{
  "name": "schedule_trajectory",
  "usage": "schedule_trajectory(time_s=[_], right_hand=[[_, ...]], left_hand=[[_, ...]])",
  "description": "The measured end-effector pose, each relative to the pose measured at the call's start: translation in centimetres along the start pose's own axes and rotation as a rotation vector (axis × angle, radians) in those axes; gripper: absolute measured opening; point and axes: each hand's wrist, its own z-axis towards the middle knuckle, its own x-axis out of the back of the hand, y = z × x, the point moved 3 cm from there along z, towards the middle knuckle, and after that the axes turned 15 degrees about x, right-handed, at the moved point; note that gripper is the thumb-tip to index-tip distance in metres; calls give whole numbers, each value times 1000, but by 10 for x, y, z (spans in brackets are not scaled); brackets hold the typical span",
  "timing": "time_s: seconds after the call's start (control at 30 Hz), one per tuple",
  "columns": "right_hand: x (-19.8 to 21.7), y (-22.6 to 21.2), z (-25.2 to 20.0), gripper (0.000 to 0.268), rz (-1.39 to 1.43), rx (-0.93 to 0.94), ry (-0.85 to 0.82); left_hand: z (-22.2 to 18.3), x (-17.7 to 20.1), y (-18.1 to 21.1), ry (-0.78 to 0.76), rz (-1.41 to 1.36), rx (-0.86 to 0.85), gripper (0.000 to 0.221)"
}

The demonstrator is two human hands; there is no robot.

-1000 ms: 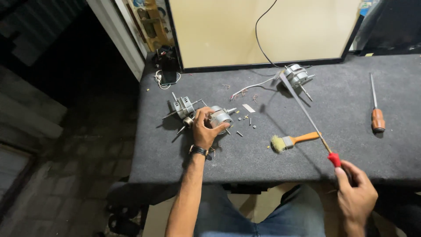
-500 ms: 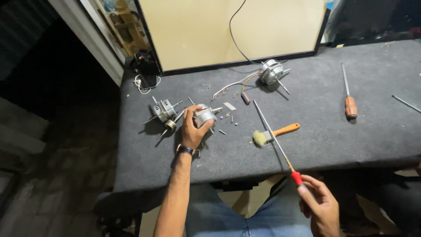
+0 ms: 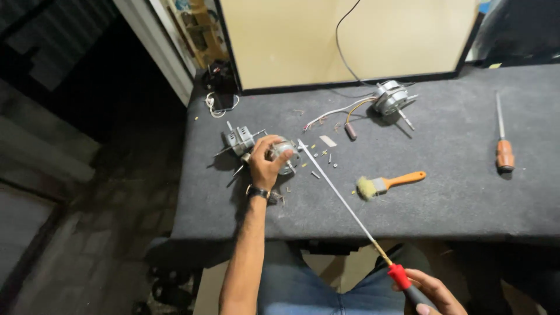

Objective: Repairing small electric motors by disassembling components, cleaning them with a brush, and inspecting the coils.

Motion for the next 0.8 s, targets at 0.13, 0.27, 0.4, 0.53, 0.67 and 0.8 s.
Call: schedule_trajectory(time_s=[0.13,0.27,0.4,0.53,0.67,0.8], right_hand=[[-24,-2,17,72,118,47,-42],[-33,7,25,68,73,-16,10],[-37,29,25,72,162,7,7],[-40,39,24,75,182,-57,31],[-51,43,17,78,299,-109,106],[-95,2,25,78,192,-368,537]], left_hand=[[-2,-6,-8,-16,119,45,72],[-4,-16,-27,-44,-73,207,68],[-4,-15,-36,7,-1,112,68],[-4,-17,-37,-1,-5,130,70],[-5,-14,-26,16,-8,128,78],[-4,-13,-28,10,-2,160,83]])
